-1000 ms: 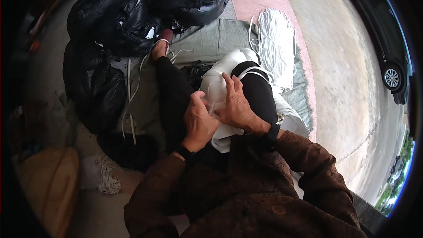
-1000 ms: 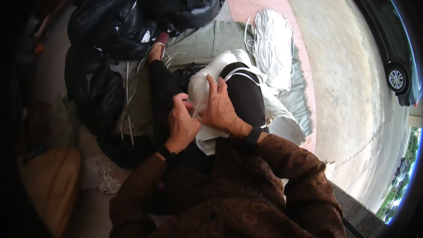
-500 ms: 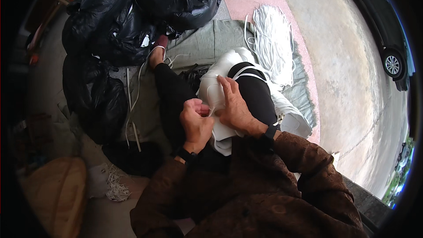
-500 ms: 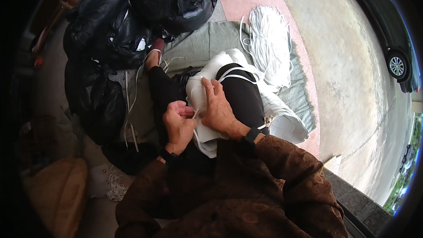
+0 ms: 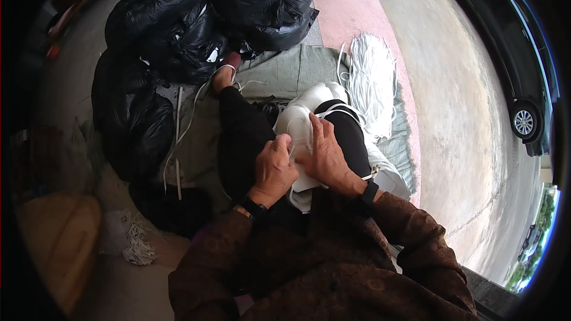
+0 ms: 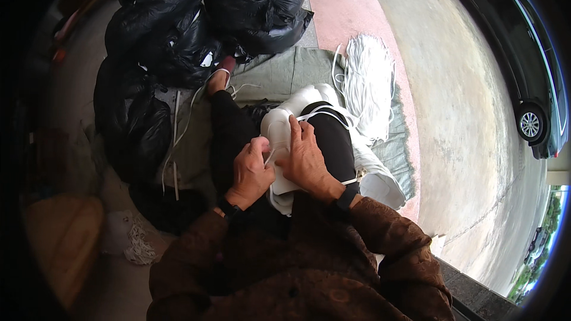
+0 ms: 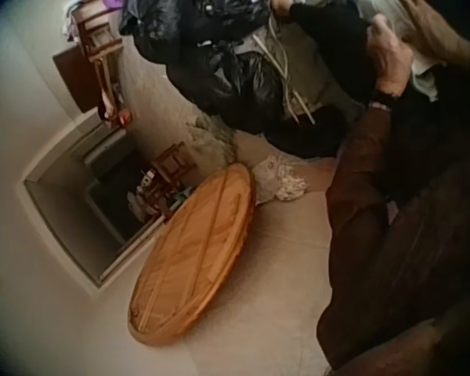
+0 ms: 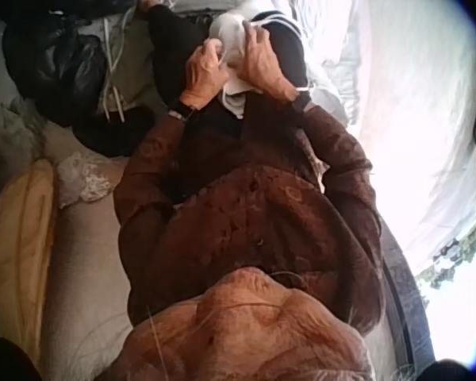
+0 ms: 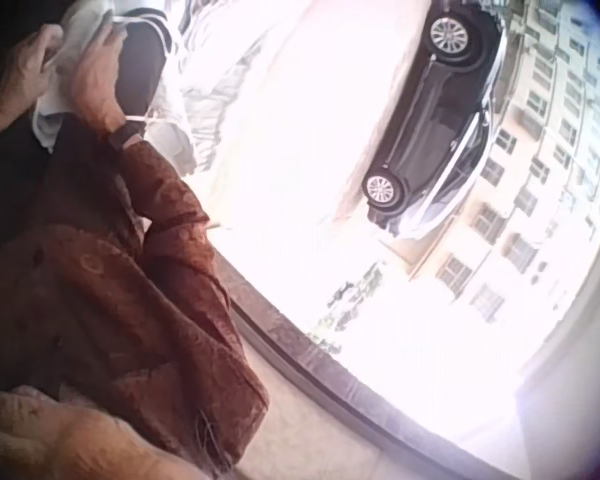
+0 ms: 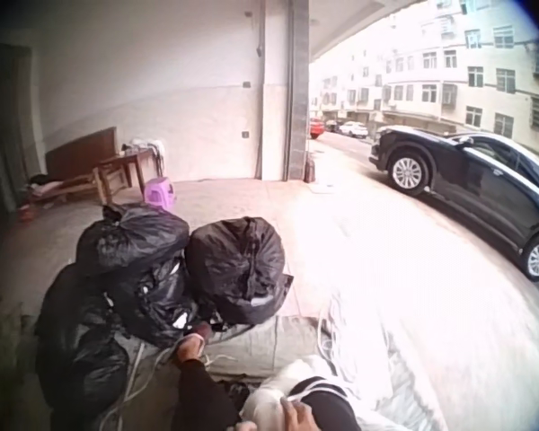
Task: The recorder is lacing a series of white sneakers while sitting on an outdoor porch.
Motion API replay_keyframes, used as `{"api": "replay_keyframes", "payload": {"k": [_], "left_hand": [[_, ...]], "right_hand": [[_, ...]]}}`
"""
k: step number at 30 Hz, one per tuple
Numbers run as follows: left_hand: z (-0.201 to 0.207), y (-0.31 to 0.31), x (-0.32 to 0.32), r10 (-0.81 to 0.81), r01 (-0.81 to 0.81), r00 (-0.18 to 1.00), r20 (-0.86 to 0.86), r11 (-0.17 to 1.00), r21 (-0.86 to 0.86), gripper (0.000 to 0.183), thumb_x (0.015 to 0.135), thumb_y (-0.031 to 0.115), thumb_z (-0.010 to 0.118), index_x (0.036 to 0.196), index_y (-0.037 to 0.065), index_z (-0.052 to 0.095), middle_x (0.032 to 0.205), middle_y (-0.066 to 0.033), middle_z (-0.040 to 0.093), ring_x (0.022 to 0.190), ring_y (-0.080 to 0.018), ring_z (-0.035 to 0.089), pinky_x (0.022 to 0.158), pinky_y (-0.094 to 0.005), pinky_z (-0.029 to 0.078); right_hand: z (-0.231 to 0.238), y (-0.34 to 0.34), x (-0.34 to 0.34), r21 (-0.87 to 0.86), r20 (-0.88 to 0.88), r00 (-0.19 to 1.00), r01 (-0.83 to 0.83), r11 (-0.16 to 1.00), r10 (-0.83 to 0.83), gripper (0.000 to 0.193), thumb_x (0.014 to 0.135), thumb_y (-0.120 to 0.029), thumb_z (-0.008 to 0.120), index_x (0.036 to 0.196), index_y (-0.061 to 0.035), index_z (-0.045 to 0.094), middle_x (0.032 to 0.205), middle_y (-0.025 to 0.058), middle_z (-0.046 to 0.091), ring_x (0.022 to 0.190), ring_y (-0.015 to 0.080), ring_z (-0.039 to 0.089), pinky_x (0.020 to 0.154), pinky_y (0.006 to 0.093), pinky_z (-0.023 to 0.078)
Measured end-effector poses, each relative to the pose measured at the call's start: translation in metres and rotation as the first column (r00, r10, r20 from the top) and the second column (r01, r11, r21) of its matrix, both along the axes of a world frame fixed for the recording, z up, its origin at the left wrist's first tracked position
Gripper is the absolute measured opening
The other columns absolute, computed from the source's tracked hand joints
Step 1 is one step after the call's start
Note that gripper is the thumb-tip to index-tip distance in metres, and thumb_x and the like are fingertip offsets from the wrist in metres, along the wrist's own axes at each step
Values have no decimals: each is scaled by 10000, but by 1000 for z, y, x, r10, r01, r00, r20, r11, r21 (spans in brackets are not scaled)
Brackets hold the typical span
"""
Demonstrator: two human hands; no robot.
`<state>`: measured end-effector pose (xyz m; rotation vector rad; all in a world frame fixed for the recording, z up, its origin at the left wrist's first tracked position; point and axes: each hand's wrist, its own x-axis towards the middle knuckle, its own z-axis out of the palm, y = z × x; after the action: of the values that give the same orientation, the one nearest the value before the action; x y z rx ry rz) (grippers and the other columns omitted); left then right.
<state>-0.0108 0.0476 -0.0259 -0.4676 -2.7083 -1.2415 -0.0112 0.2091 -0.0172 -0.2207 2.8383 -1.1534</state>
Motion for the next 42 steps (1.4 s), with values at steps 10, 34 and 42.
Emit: {"api": "replay_keyframes", "payload": {"k": [10,34,42], "left_hand": [[-5,-16,-7,-1,-68,961,276,968,240,528,632,-31,701,1107,30,479,864,-134,631,798,-308,658,705,-420,528],[74,24,101,-948,-611,-27,317,266,746,407,1061,363,419,868,50,593,523,29,358,443,-92,310,470,-243,283],[35,13,-14,19,-139,903,430,958,250,281,849,252,720,854,-10,618,743,-142,676,682,-241,680,623,-361,518]], "right_hand": [[-2,-22,-4,49,-141,984,-101,994,107,488,738,-76,730,1127,-5,445,898,209,607,877,404,599,757,485,508],[20,29,17,-135,-117,982,-161,978,146,497,783,-209,815,1118,9,520,1005,203,606,968,386,608,839,446,502],[-7,45,-7,221,-159,981,-73,973,110,353,701,-69,692,1037,14,622,950,219,616,927,393,603,806,454,500]]}}
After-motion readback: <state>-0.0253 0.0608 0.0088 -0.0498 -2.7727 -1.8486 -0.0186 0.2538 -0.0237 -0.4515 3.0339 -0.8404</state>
